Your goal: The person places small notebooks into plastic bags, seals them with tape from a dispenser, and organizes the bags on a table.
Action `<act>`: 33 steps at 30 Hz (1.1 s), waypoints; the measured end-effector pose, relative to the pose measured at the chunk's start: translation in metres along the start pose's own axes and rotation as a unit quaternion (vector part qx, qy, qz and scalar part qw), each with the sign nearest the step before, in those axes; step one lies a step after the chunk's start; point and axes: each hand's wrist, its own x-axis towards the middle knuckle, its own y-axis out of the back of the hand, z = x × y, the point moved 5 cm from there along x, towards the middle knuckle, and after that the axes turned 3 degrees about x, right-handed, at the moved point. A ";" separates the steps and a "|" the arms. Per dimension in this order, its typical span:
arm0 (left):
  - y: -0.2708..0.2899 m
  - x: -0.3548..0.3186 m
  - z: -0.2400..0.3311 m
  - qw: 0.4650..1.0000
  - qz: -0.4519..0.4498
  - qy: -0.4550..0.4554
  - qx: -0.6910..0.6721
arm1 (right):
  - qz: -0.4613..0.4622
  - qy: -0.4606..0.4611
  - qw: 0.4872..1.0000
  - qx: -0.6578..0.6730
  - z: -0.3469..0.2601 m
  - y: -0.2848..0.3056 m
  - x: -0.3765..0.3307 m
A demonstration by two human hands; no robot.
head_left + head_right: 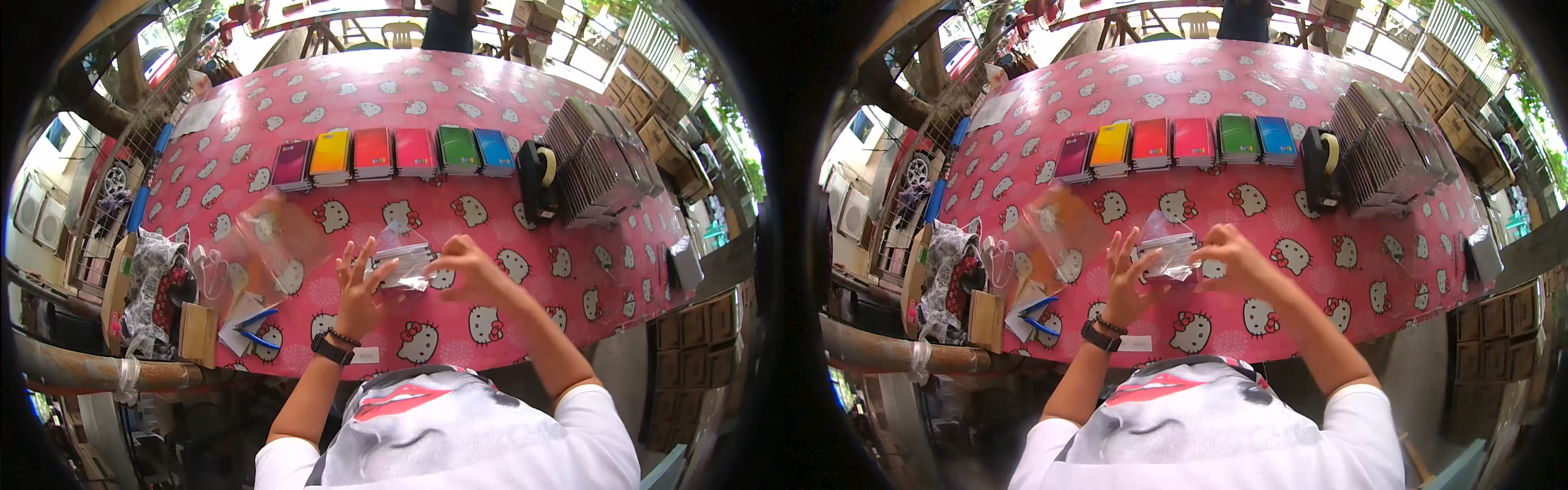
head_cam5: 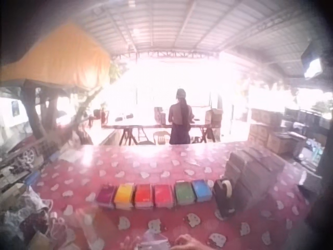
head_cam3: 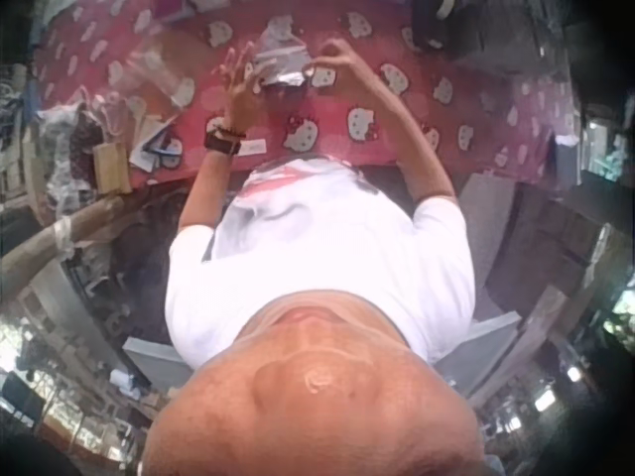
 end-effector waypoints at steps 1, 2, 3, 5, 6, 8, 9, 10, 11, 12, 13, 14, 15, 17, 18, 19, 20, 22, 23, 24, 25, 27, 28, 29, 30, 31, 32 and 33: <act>-0.004 0.000 0.001 1.000 0.008 -0.002 -0.003 | 0.016 -0.006 1.000 0.020 -0.005 -0.011 0.000; -0.006 0.004 0.000 1.000 0.018 -0.006 -0.002 | 0.034 -0.008 0.999 0.040 -0.010 -0.022 0.003; -0.007 0.005 0.002 1.000 0.027 -0.009 -0.002 | 0.051 -0.010 0.997 0.061 -0.013 -0.029 0.005; -0.005 0.010 0.004 0.999 0.031 0.009 -0.005 | 0.143 -0.047 0.981 0.125 -0.009 -0.024 0.015; -0.004 0.012 0.006 0.999 0.033 0.019 -0.007 | 0.187 -0.065 0.968 0.156 -0.005 -0.020 0.020; 0.003 0.017 0.008 0.988 0.068 0.075 -0.119 | 0.205 -0.110 0.956 0.181 0.018 -0.006 0.026; 0.005 0.019 0.008 0.975 0.084 0.101 -0.177 | 0.193 -0.136 0.961 0.147 0.036 -0.003 0.026; 0.000 0.019 0.002 0.963 0.053 0.137 -0.227 | 0.177 -0.162 0.964 0.115 0.053 -0.005 0.027; -0.005 0.016 -0.007 0.945 0.022 0.174 -0.275 | 0.022 -0.321 0.901 0.291 0.072 -0.030 0.028; -0.010 0.014 -0.016 0.923 -0.010 0.209 -0.323 | 0.052 -0.286 0.915 0.280 0.071 -0.034 0.027; -0.012 0.016 -0.020 0.921 -0.036 0.208 -0.328 | 0.081 -0.251 0.927 0.268 0.061 -0.041 0.028; -0.013 0.018 -0.023 0.916 -0.062 0.209 -0.335 | 0.108 -0.216 0.936 0.256 0.049 -0.042 0.030; -0.015 0.020 -0.024 0.912 -0.088 0.210 -0.342 | 0.121 -0.164 0.957 0.204 0.037 -0.035 0.034; -0.006 0.028 -0.015 0.942 -0.104 0.164 -0.274 | 0.076 -0.092 0.975 0.186 0.019 -0.027 0.033; -0.002 0.031 -0.011 0.954 -0.112 0.140 -0.239 | 0.053 -0.056 0.981 0.177 0.013 -0.023 0.031; 0.002 0.032 -0.007 0.969 -0.089 0.101 -0.205 | 0.046 -0.043 0.981 0.183 0.009 -0.017 0.026; 0.005 0.032 -0.004 0.981 -0.066 0.062 -0.170 | 0.039 -0.031 0.981 0.188 0.006 -0.011 0.022; 0.007 0.027 -0.002 0.984 -0.042 0.027 -0.170 | 0.035 -0.016 0.984 0.176 0.005 -0.009 0.017; 0.006 0.024 -0.004 0.977 -0.040 0.031 -0.207 | 0.038 -0.014 0.986 0.159 0.006 -0.010 0.014; 0.005 0.021 -0.006 0.969 -0.039 0.035 -0.242 | 0.041 -0.011 0.989 0.142 0.007 -0.012 0.011; 0.007 0.021 -0.013 0.929 -0.021 0.080 -0.361 | 0.011 -0.028 0.984 0.174 0.013 -0.018 0.007; 0.008 0.025 -0.029 0.801 0.017 0.165 -0.576 | 0.049 -0.126 0.940 0.314 0.032 -0.024 0.005; 0.002 0.028 -0.033 0.813 -0.027 0.200 -0.546 | 0.067 -0.174 0.906 0.380 0.041 -0.027 0.005; -0.004 0.032 -0.039 0.823 -0.070 0.234 -0.513 | 0.096 -0.160 0.942 0.279 0.044 -0.025 0.011; -0.011 0.033 -0.044 0.829 -0.113 0.266 -0.479 | 0.090 -0.140 0.959 0.229 0.044 -0.027 0.016; -0.010 0.044 -0.042 0.884 -0.101 0.221 -0.399 | 0.085 -0.117 0.973 0.179 0.040 -0.027 0.028; -0.007 0.049 -0.039 0.905 -0.079 0.197 -0.368 | 0.081 -0.093 0.984 0.129 0.034 -0.027 0.040; -0.005 0.054 -0.034 0.924 -0.057 0.173 -0.337 | 0.115 -0.080 0.983 0.118 0.029 -0.025 0.050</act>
